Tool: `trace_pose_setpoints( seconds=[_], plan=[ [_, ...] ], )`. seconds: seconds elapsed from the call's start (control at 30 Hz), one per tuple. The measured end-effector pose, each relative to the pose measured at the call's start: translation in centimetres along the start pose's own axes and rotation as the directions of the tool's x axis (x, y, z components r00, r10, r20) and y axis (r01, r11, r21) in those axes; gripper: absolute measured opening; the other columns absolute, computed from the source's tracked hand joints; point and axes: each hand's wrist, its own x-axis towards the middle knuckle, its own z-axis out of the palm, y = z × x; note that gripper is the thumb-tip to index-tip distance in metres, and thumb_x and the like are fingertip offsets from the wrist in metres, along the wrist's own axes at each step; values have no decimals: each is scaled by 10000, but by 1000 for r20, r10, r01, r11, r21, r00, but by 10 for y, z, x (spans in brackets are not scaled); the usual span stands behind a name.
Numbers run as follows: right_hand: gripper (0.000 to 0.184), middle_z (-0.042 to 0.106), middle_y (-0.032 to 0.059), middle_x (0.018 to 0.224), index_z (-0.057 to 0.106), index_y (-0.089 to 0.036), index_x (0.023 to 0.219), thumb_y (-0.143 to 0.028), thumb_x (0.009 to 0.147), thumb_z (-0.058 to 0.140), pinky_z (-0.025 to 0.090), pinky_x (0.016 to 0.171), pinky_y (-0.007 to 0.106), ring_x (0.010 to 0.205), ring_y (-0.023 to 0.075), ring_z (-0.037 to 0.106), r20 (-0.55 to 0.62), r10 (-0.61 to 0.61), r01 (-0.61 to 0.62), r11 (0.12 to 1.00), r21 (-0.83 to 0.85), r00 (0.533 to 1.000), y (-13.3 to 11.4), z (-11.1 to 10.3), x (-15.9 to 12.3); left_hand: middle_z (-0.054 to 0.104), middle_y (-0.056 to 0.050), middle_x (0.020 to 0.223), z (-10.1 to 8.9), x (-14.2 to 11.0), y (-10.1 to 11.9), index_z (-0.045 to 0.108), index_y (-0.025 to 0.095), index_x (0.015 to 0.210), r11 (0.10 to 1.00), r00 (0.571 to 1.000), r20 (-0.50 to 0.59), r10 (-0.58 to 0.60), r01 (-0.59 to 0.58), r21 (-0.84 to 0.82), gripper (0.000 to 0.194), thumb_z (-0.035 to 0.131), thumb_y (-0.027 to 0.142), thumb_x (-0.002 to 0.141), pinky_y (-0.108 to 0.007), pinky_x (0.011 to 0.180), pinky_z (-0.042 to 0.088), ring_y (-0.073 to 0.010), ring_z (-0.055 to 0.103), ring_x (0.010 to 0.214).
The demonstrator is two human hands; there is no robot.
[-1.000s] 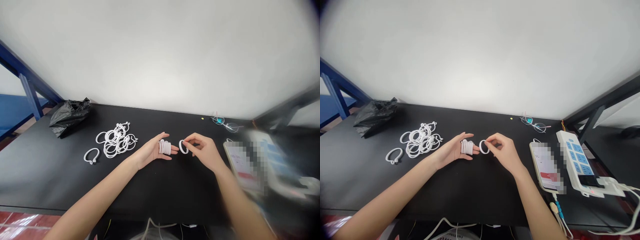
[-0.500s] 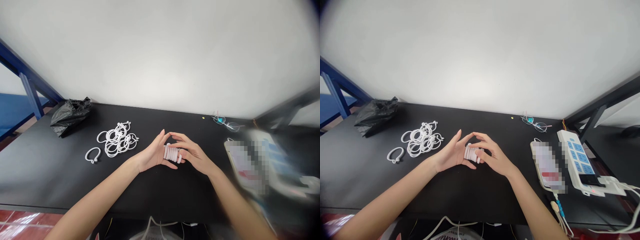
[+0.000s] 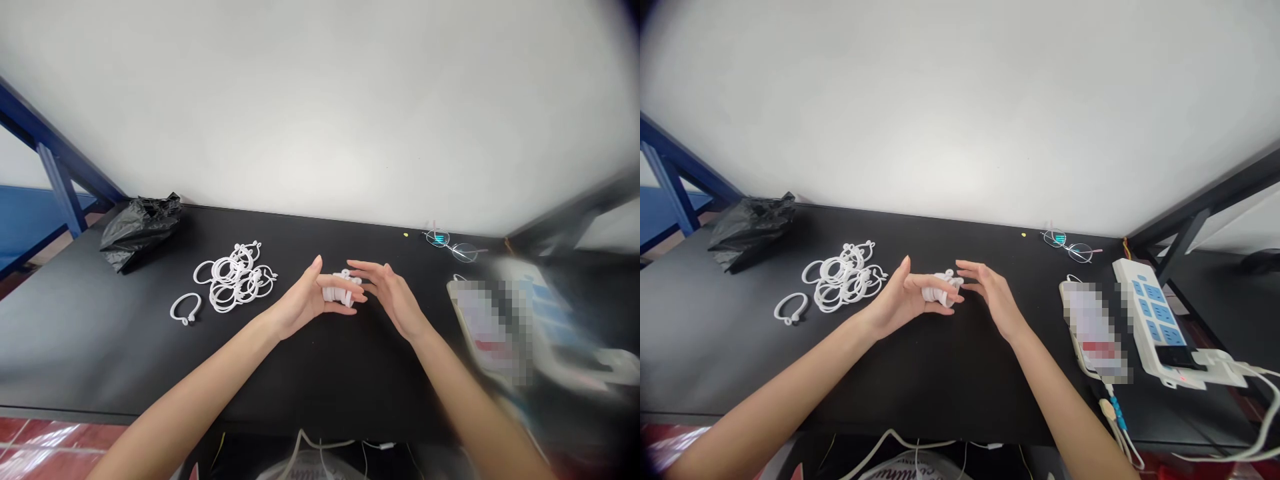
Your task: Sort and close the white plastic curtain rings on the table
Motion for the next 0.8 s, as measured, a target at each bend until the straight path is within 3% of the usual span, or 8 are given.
trace_pose_setpoints(
  seconds=[0.03, 0.1, 0.2, 0.3, 0.37, 0.43, 0.6, 0.8],
  plan=[
    [563, 656, 111, 1259, 709, -227, 1092, -683, 903, 438, 498, 952, 428, 1158, 281, 602, 0, 44, -44, 998, 44, 999, 0, 0, 0, 728, -153, 1044, 1, -1, -1, 770, 133, 938, 994, 995, -41, 88, -85, 66, 719, 316, 691, 934, -423, 932, 527, -286, 642, 1096],
    [621, 702, 130, 1147, 715, -200, 1054, -724, 878, 431, 515, 904, 435, 1068, 283, 648, 134, 149, -167, 977, 130, 980, -1, 1, -2, 752, -129, 976, 6, -4, -3, 777, 143, 900, 931, 962, -50, 268, -245, 269, 568, 479, 626, 913, -393, 928, 532, -267, 679, 1025],
    [683, 692, 137, 1184, 704, -190, 1099, -772, 812, 488, 484, 974, 483, 1121, 306, 638, 417, 175, -289, 930, 226, 892, 0, 11, -8, 765, -113, 922, 16, -8, -10, 773, 145, 899, 704, 892, 119, 436, -421, 572, 406, 688, 533, 817, -336, 869, 549, -245, 711, 915],
    [635, 689, 130, 1211, 699, -184, 1140, -682, 746, 672, 423, 1067, 496, 1172, 315, 620, 473, 109, -263, 926, 272, 874, -2, 23, -14, 764, -106, 908, 24, -8, -19, 763, 144, 898, 452, 773, 299, 559, -587, 671, 359, 780, 469, 746, -302, 812, 556, -227, 708, 860],
    [612, 685, 130, 1231, 700, -176, 1158, -615, 732, 726, 422, 1082, 490, 1181, 319, 619, 444, 69, -217, 932, 290, 893, -4, 29, -16, 760, -99, 896, 26, -7, -24, 756, 149, 910, 365, 717, 352, 601, -639, 678, 348, 787, 453, 743, -305, 807, 559, -222, 703, 852],
    [545, 693, 120, 1225, 716, -183, 1137, -548, 734, 753, 461, 1056, 480, 1166, 313, 633, 373, 32, -157, 937, 312, 927, -6, 31, -17, 758, -99, 887, 26, -6, -28, 748, 143, 921, 364, 723, 365, 587, -638, 679, 349, 781, 447, 752, -305, 793, 566, -217, 703, 835],
    [273, 721, 106, 1185, 758, -202, 1035, -394, 856, 686, 551, 957, 454, 1095, 279, 683, 231, 23, -89, 956, 278, 973, -7, 31, -17, 754, -120, 867, 26, -7, -29, 747, 98, 935, 431, 791, 358, 497, -583, 689, 363, 787, 408, 751, -293, 720, 565, -212, 697, 778],
    [239, 718, 90, 1196, 755, -237, 1036, -398, 906, 636, 539, 966, 430, 1097, 266, 682, 119, 9, -31, 983, 180, 993, -4, 38, -21, 756, -105, 866, 27, -9, -20, 762, 104, 942, 686, 910, 252, 329, -413, 598, 268, 718, 337, 816, -281, 748, 567, -198, 695, 806]
  ],
)
